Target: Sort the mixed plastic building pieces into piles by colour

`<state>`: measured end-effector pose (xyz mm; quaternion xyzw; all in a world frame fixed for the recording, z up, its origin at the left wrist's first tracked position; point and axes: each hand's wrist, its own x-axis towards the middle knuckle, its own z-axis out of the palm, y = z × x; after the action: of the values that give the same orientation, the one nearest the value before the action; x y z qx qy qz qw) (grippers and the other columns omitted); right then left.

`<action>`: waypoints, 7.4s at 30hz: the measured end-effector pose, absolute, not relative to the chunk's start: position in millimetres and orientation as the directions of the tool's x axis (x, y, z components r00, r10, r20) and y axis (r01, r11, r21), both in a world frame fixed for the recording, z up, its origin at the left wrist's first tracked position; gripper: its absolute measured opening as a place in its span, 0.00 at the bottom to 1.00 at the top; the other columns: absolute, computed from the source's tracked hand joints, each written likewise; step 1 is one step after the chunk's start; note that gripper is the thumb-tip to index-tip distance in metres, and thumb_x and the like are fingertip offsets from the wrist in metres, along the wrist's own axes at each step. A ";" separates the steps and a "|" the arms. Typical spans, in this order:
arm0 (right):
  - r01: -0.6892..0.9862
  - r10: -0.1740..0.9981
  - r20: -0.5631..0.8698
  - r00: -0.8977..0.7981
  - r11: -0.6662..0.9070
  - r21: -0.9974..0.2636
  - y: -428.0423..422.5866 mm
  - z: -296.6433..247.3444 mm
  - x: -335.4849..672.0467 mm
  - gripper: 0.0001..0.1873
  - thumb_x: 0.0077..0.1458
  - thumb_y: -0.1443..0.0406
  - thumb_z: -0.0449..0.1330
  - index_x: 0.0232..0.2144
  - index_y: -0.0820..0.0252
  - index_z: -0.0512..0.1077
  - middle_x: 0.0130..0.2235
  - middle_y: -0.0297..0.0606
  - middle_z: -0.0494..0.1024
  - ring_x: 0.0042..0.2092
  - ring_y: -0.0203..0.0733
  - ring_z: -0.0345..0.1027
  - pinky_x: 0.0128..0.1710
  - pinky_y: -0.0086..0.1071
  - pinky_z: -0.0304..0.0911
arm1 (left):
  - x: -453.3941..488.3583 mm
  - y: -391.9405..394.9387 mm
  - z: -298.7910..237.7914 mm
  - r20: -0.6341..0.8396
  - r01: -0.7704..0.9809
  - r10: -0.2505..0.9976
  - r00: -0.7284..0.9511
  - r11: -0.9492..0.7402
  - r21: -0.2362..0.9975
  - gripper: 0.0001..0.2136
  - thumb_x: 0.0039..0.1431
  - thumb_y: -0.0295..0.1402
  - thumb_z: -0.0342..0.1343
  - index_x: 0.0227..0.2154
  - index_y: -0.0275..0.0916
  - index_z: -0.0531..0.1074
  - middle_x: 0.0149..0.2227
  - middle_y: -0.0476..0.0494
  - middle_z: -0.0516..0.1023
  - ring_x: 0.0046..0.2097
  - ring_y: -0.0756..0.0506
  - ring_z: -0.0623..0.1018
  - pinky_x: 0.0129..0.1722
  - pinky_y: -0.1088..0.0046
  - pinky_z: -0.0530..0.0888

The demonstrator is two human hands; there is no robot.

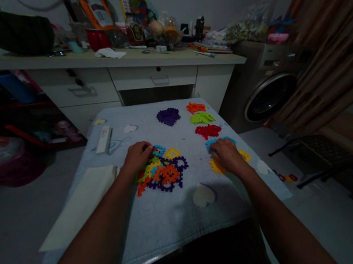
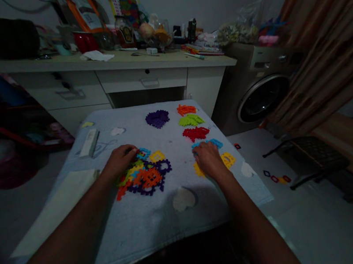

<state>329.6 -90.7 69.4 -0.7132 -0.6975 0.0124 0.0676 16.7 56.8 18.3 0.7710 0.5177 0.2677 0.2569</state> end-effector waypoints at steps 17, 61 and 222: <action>0.861 0.961 0.101 -0.256 0.274 -0.429 -3.0 23.9 240.2 0.23 0.54 0.76 0.55 0.52 0.62 0.72 0.51 0.47 0.74 0.54 0.45 0.64 0.59 0.40 0.54 | 16.0 39.9 27.8 0.043 0.689 0.953 0.301 -0.248 0.680 0.33 0.56 0.48 0.54 0.61 0.34 0.62 0.57 0.29 0.72 0.57 0.36 0.73 0.54 0.59 0.70; 0.847 0.986 0.123 -0.114 0.161 -0.506 -14.8 18.3 257.0 0.30 0.51 0.64 0.59 0.57 0.61 0.67 0.56 0.46 0.71 0.56 0.51 0.59 0.58 0.44 0.54 | 1.9 -22.9 7.3 0.243 0.672 0.891 0.384 -0.450 0.588 0.35 0.48 0.49 0.64 0.59 0.45 0.65 0.64 0.36 0.63 0.64 0.32 0.65 0.63 0.51 0.62; 0.743 0.924 0.380 -0.046 0.286 -0.606 5.9 -4.9 219.8 0.29 0.49 0.73 0.57 0.55 0.61 0.66 0.54 0.47 0.68 0.56 0.47 0.63 0.58 0.41 0.62 | 3.6 -25.0 -1.3 0.365 0.677 0.853 0.372 -0.519 0.523 0.41 0.47 0.48 0.66 0.64 0.43 0.60 0.64 0.34 0.58 0.65 0.31 0.62 0.63 0.49 0.62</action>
<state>219.8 5.9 -4.9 -0.5848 -0.7125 0.1233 0.3676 3.6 -25.0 -1.3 0.8157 0.4688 0.3066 0.1441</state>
